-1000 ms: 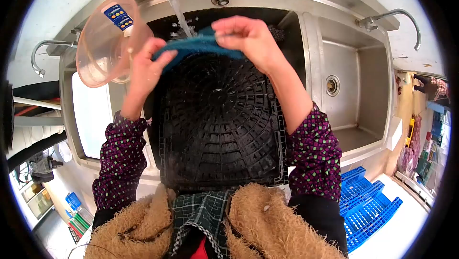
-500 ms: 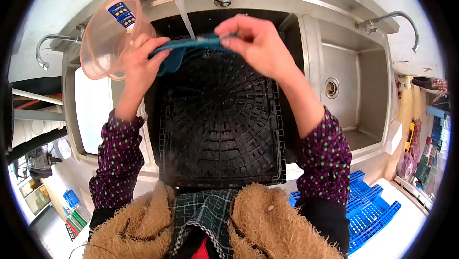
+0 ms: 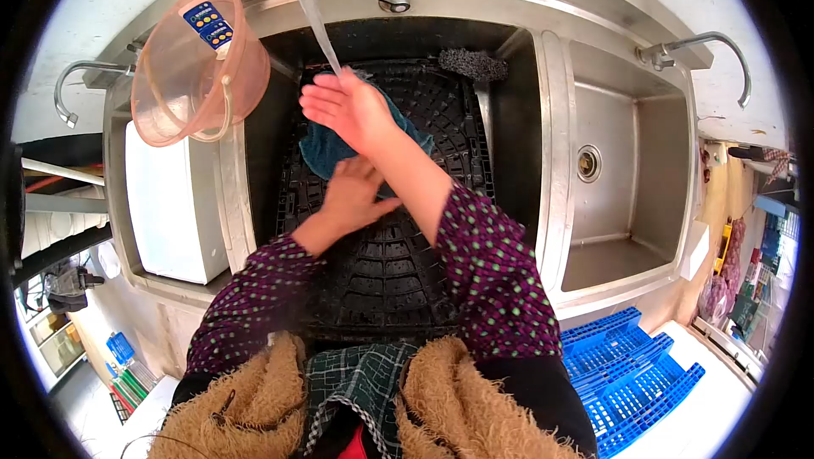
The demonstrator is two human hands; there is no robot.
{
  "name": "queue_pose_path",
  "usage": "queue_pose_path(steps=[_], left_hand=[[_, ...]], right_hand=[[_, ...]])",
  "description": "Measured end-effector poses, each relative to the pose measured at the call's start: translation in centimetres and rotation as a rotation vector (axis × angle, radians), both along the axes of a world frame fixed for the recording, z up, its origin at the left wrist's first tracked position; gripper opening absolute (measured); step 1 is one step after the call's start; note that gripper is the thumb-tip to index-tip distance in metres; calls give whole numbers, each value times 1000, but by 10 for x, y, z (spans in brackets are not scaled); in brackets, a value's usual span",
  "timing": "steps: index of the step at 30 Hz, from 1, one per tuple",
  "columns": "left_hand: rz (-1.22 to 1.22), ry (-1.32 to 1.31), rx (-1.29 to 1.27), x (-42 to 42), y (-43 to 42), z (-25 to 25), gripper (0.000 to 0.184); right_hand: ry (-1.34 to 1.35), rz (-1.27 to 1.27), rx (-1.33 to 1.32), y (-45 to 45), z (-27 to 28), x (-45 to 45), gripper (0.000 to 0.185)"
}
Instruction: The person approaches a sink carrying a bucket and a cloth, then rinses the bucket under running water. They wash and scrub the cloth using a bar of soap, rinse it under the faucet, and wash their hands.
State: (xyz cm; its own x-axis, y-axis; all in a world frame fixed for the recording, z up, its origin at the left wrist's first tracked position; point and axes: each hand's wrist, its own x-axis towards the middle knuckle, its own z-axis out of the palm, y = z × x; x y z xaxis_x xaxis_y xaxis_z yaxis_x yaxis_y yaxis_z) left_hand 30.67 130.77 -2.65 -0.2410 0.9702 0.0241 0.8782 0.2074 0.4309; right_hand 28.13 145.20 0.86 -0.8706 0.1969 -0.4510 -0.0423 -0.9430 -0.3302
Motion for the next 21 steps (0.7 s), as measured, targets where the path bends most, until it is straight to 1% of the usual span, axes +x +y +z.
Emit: queue_pose_path(steps=[1, 2, 3, 5, 6, 7, 8, 10, 11, 12, 14, 17, 19, 21], left_hand=[[-30, 11, -44, 9, 7, -11, 53], [-21, 3, -136, 18, 13, -18, 44], [-14, 3, -133, 22, 15, -23, 44], [44, -174, -27, 29, 14, -33, 30], [14, -66, 144, 32, 9, -38, 16], [27, -69, 148, 34, 2, -42, 16], [3, -104, 156, 34, -5, -38, 14], [1, -139, 176, 31, -17, -25, 11], [18, -150, 118, 27, -26, -11, 10], [28, -158, 61, 24, -34, -6, 8], [158, -380, 212, 32, -48, -39, 15], [76, -257, 62, 21, -57, 4, 35], [56, -207, 66, 26, -48, 6, 38], [67, -181, 9, 27, -39, 3, 34]], right_hand=[[3, 4, 1, -1, 4, -11, 52], [47, -17, -47, -2, 11, -21, 53], [88, -36, -95, -2, 20, -28, 53], [133, -30, -10, 7, 37, -31, 55], [185, 12, 95, 15, 43, -26, 56], [239, 58, 200, 23, 49, -20, 58], [155, 118, 395, 22, 62, -12, 54], [-51, 528, 1430, 16, 71, 14, 51], [29, 534, 1607, 5, 92, 32, 48], [152, 528, 1571, -3, 109, 46, 50], [311, 465, 1083, -21, 155, 69, 49], [611, 119, 549, -55, 209, 90, 48], [714, -118, 285, -86, 234, 91, 48], [726, -281, 120, -113, 251, 85, 49]])
